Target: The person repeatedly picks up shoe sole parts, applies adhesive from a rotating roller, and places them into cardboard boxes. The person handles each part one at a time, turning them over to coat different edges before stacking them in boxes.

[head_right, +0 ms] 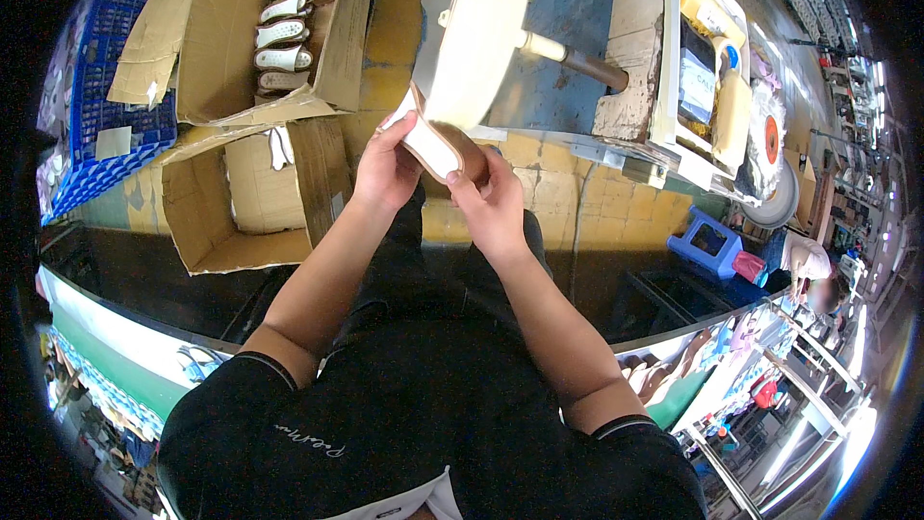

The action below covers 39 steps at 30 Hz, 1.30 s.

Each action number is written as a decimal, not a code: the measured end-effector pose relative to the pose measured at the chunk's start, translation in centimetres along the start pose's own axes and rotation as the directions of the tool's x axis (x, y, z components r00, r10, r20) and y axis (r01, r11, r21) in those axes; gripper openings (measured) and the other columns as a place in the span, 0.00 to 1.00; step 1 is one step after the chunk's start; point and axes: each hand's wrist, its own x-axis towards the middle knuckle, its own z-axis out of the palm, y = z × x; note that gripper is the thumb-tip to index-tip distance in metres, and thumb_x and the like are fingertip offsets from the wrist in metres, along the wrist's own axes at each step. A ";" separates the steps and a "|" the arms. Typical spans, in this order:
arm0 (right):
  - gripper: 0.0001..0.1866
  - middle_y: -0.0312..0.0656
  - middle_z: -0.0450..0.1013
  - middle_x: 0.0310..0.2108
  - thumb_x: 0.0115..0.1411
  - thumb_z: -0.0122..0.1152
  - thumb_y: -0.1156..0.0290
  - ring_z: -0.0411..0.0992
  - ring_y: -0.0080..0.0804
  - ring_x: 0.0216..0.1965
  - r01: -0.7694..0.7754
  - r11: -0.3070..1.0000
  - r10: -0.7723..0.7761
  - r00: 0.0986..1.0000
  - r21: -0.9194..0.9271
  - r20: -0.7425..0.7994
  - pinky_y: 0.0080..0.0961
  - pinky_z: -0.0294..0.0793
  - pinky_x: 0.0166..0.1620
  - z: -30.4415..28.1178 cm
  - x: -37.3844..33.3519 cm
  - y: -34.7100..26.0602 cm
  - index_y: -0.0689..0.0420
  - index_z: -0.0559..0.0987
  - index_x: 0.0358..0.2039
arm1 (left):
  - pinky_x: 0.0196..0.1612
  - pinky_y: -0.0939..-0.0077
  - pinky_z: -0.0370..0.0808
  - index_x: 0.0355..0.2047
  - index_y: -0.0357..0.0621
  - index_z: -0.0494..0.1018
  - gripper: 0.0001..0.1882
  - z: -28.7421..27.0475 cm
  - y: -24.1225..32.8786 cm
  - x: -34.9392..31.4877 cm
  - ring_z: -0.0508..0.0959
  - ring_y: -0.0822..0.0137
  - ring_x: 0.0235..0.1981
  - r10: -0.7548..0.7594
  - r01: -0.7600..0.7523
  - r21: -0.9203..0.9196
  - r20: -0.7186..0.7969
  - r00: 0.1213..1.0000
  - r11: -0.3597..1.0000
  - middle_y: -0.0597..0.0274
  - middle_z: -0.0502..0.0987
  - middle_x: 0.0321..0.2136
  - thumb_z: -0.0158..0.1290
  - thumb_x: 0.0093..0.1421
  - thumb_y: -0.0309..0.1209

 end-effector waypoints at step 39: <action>0.25 0.42 0.79 0.54 0.73 0.69 0.75 0.77 0.26 0.54 0.046 0.996 -0.045 0.999 0.074 -0.007 0.27 0.76 0.61 -1.4 -0.5 1.3 0.70 0.75 0.66 | 0.61 0.62 0.80 0.65 0.47 0.76 0.20 -0.6 -0.6 -0.6 0.84 0.65 0.58 -0.058 0.055 0.079 0.029 0.998 0.995 0.64 0.85 0.56 0.63 0.77 0.37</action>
